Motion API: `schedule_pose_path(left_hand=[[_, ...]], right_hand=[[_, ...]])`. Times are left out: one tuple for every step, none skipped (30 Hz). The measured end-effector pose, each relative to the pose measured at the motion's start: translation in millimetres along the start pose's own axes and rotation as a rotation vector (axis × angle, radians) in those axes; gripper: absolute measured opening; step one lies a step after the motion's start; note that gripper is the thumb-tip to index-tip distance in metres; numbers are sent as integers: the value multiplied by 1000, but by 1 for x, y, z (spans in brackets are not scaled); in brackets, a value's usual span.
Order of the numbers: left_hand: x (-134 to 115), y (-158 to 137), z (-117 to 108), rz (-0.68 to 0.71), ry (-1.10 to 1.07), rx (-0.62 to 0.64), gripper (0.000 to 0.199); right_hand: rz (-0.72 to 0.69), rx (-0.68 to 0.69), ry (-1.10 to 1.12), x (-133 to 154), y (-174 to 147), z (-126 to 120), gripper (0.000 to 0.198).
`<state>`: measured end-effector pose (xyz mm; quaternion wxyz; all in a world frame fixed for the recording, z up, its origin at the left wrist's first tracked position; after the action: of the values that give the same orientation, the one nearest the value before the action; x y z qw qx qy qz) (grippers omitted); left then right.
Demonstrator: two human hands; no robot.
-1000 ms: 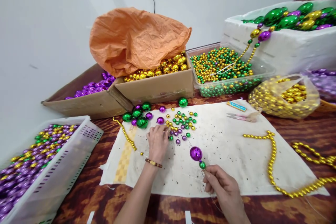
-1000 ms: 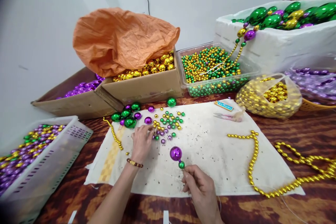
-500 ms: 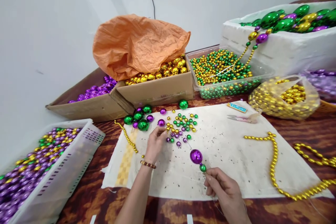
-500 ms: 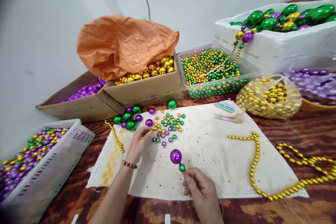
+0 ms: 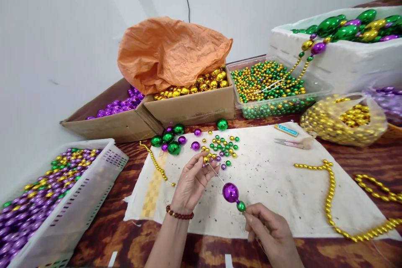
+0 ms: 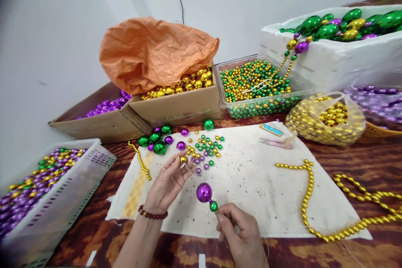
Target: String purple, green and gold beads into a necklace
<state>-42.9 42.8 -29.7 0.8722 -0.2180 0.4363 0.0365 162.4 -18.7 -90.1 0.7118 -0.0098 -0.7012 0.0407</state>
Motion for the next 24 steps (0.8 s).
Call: schedule_pose_path(left_hand=[[1, -1, 0, -3, -2, 1, 22], [1, -1, 1, -6, -2, 2, 22], [2, -2, 1, -7, -4, 3, 21], [2, -2, 1, -7, -7, 3, 20], [2, -3, 1, -6, -12, 1, 19], [3, -3, 1, -6, -17, -2, 18], [3, -3, 1, -6, -23, -6, 17], [3, -3, 1, -7, -28, -9, 17], [4, -4, 2, -8, -34, -10, 17], [4, -4, 2, -9, -39, -9, 17], [4, -4, 2, -9, -41, -6, 17], [3, -5, 3, -9, -41, -2, 18], [3, -5, 4, -5, -37, 1, 18], [3, -6, 5, 4, -28, 1, 19], [3, -7, 6, 19, -15, -2, 20], [3, -8, 7, 35, -1, -7, 22], [4, -9, 9, 48, 11, -9, 24], [6, -11, 10, 53, 21, -10, 26], [10, -13, 13, 45, 27, -7, 26], [14, -16, 15, 26, 24, -2, 25], [19, -18, 18, -2, 11, 2, 23], [25, -20, 22, -31, -8, 1, 21], [31, -21, 25, -55, -30, -6, 20], [37, -22, 28, -69, -49, -19, 20]], right_hand=[[4, 4, -5, 0, 0, 0, 29], [13, 7, -5, 0, -1, 0, 29], [23, 7, 0, -1, -1, 1, 30], [35, 6, 5, -2, -1, 1, 30], [48, 3, 11, -2, -2, 1, 31], [61, -1, 16, -3, -2, 1, 31], [72, -4, 20, -4, -3, 1, 31], [81, -7, 24, -5, -4, 2, 31], [89, -9, 27, -6, -4, 2, 32], [95, -11, 30, -7, -5, 2, 32], [101, -13, 33, -8, -5, 1, 33], [107, -14, 37, -9, -6, 1, 33], [116, -17, 42, -9, -6, 2, 33], [130, -22, 51, -9, -6, 2, 34], [148, -27, 64, -9, -6, 3, 34], [166, -35, 81, -9, -6, 5, 35], [182, -43, 103, -8, -5, 7, 35], [193, -51, 126, -7, -4, 10, 35], [198, -57, 149, -5, -3, 13, 35], [198, -61, 170, -4, -1, 18, 35], [194, -64, 189, -3, 0, 22, 35], [191, -68, 204, -2, 2, 27, 36], [190, -76, 213, -1, 3, 31, 36], [189, -85, 217, 0, 5, 35, 37]])
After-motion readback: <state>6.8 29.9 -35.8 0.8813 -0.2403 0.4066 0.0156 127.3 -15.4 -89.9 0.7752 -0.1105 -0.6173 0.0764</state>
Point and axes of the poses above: each hand's wrist, its own y-axis towards the middle knuckle, its own z-axis out of the palm, x = y × z, the point moved 1 cm from there along y, towards the middle knuckle, and after that the axes turned 13 degrees about -x, right-handed, at the moved point
